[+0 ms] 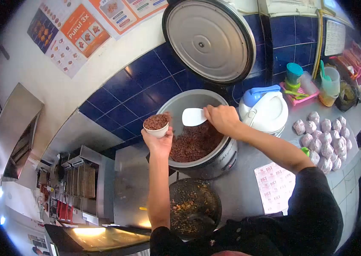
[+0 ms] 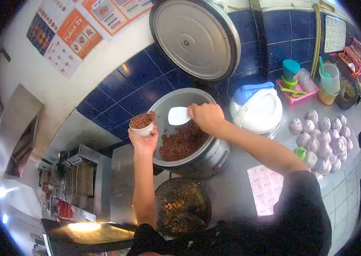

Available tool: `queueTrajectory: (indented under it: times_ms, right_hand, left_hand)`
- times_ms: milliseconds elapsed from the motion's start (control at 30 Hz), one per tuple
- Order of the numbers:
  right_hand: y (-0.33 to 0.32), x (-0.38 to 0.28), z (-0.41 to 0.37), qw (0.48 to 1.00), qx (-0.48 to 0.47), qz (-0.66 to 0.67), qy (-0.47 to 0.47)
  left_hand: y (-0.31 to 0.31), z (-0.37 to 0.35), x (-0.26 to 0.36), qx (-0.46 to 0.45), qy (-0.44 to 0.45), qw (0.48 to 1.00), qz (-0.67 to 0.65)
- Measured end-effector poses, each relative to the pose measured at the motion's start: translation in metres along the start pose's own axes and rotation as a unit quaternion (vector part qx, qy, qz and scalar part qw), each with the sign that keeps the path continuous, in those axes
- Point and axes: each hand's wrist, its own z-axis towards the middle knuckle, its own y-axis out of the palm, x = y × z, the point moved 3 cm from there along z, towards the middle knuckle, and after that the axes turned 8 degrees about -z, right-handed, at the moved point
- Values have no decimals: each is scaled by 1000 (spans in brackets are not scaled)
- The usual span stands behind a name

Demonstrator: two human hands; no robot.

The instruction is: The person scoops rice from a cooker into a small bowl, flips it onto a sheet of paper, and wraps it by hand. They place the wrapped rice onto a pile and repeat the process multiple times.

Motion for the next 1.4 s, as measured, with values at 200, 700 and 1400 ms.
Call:
queueTrajectory:
  times_ms: [200,700,1400]
  right_hand:
    - [-20,-22,12,978,-11,198,59]
    - [42,-15,36,948,-194,231,99]
    - [48,-6,49,956,-194,207,68]
  left_hand:
    - [28,-11,-9,2,10,1000,2]
    - [23,-1,-32,30,42,991,126]
    - [-19,-2,-16,43,29,997,65]
